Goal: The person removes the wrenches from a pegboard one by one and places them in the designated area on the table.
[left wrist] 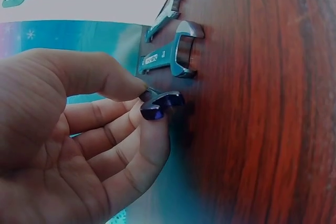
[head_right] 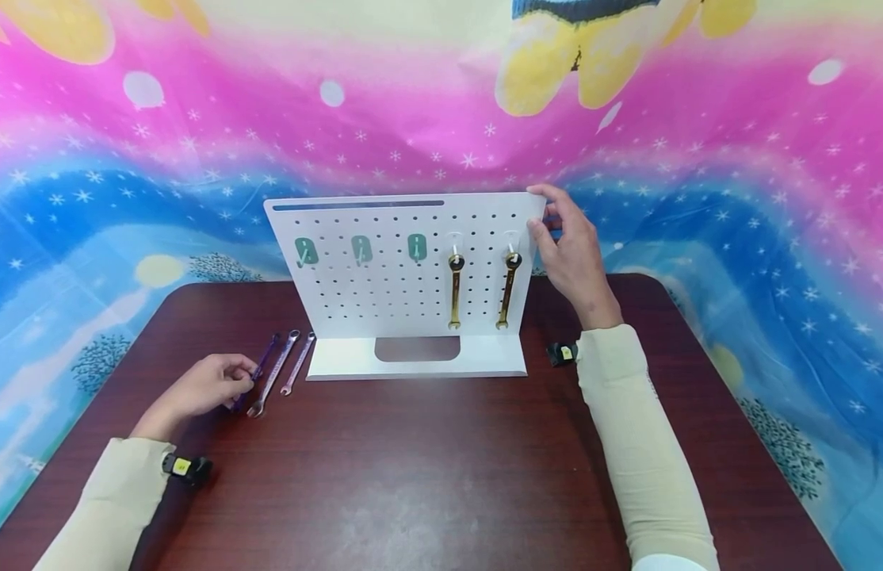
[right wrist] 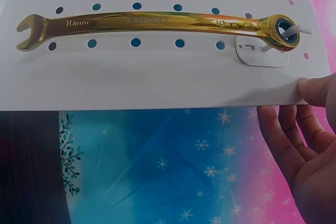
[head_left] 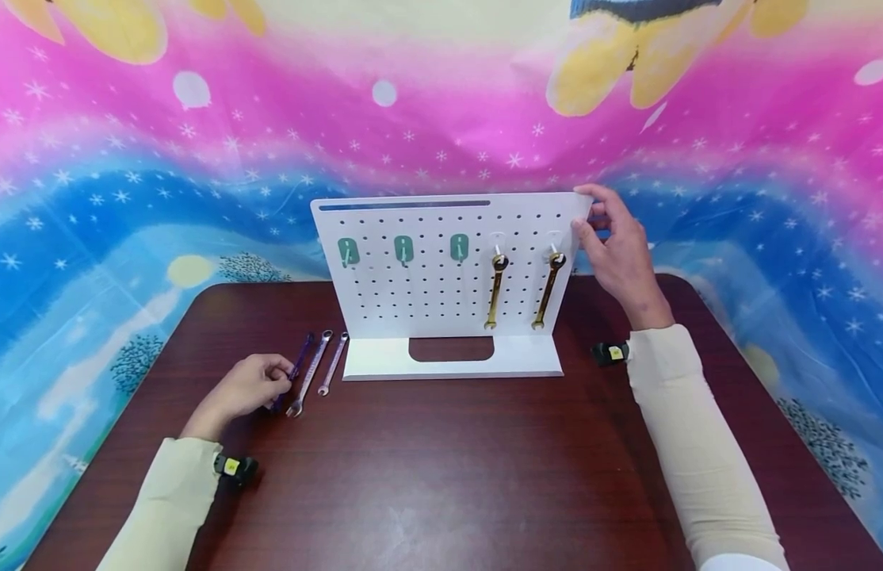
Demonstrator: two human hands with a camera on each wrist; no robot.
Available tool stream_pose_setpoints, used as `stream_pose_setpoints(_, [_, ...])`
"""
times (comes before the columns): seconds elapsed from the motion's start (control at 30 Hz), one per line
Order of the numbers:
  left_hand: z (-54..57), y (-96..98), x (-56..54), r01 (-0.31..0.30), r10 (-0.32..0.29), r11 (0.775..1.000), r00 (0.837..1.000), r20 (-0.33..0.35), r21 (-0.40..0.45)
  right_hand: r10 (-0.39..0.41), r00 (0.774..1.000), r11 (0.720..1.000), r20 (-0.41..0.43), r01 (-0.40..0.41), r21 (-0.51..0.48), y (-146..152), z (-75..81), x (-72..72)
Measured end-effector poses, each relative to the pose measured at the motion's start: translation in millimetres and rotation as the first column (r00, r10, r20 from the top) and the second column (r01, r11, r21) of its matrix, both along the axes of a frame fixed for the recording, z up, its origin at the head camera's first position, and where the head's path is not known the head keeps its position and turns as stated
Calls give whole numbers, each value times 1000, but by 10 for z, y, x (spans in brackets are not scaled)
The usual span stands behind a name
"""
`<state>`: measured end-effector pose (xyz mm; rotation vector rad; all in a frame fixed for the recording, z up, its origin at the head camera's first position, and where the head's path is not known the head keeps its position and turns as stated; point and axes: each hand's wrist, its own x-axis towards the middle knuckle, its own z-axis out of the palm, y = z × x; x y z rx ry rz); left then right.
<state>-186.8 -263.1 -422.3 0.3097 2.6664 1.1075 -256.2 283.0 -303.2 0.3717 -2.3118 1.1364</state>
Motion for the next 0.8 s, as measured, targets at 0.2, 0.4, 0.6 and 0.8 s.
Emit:
stream_pose_setpoints(0.2, [-39,11,-31,-22,22,1000,1000,-7,-12,-5,1000,1000,3,5,5,-8,8,-12])
stream_pose_setpoints(0.4, [-69,23,-52,-28,26,999,999,-46,-42,-4,1000,1000,3,4,7,-8,8,-12])
stream_pose_setpoints(0.6, [-42,64,-34,-43,34,994,995,-94,-96,-6,1000,1000,8,6,8,-7,6,-6])
stream_pose_setpoints(0.8, [-42,109,-9,-61,34,983,988,-152,-175,-7,1000,1000,8,7,12,-2,-7,-5])
